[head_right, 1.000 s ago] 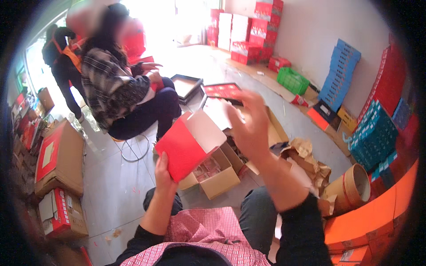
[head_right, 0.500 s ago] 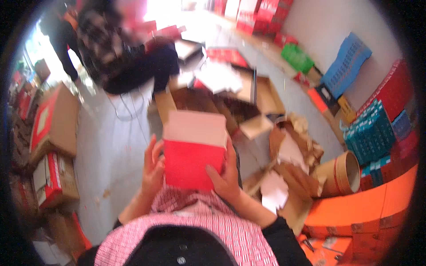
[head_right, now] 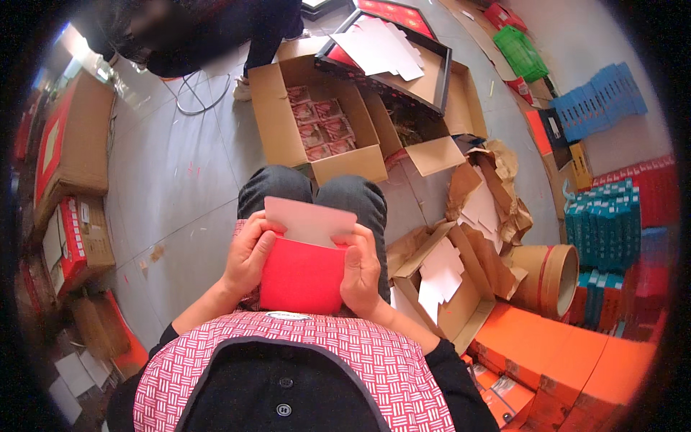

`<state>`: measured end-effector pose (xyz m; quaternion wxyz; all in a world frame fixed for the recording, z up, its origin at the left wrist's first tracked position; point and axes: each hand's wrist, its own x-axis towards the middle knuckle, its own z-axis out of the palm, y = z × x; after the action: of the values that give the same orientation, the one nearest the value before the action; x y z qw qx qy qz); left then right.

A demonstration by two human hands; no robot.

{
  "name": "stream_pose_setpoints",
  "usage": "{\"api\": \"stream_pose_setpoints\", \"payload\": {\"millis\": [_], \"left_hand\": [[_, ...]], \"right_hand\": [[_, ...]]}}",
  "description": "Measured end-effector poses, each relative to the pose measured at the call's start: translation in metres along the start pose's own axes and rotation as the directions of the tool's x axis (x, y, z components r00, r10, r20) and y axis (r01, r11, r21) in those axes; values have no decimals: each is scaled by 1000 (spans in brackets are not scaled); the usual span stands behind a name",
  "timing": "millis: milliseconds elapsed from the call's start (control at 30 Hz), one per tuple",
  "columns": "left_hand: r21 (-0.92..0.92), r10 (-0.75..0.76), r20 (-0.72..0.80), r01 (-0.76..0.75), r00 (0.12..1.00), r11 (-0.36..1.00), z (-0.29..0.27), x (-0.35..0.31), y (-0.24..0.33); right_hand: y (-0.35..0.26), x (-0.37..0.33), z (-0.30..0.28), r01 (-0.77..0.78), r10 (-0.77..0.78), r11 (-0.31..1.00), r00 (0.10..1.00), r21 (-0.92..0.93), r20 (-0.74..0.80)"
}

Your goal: The person assembles small red boxes by folding flat white cardboard pieces and inserting them into red sleeves. They then place the assembled boxes into a larger cardboard carton. The person works on the floor surrounded by boxes and packaging materials.

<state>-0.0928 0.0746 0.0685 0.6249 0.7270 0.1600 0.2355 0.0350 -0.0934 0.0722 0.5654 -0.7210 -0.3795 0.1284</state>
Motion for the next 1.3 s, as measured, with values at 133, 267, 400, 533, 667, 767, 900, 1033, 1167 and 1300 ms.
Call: {"api": "stream_pose_setpoints", "payload": {"millis": [133,267,400,533,667,767,900,1033,1167,1300], "left_hand": [[24,22,0,-22,1000,999,2,7,1],[50,83,32,-85,996,995,2,11,6],[35,93,36,-95,995,995,6,13,7],[74,46,32,-48,998,996,8,12,11],[16,94,33,-94,995,995,11,7,2],[-124,59,1,-59,998,991,15,1,-2],[-185,72,-13,-74,997,980,17,-1,-11],[19,213,-7,-212,977,977,13,7,-4],[199,166,111,-186,980,962,9,13,2],[31,48,139,-53,989,998,8,15,8]], "right_hand": [[-1,12,14,-39,99,956,976,291,-194],[-2,44,-12,-336,289,731,941,595,176],[2,91,-28,-543,133,665,761,512,635],[-14,101,-24,-600,215,749,620,280,755],[-22,97,-23,-511,282,852,631,114,723],[-13,97,-25,-409,256,911,652,47,714],[-6,100,-25,-243,162,970,672,9,722],[-7,103,-24,-221,148,975,674,6,724],[-4,101,-20,-140,112,990,723,-15,681],[-3,102,-19,-184,149,983,710,-23,688]]}}
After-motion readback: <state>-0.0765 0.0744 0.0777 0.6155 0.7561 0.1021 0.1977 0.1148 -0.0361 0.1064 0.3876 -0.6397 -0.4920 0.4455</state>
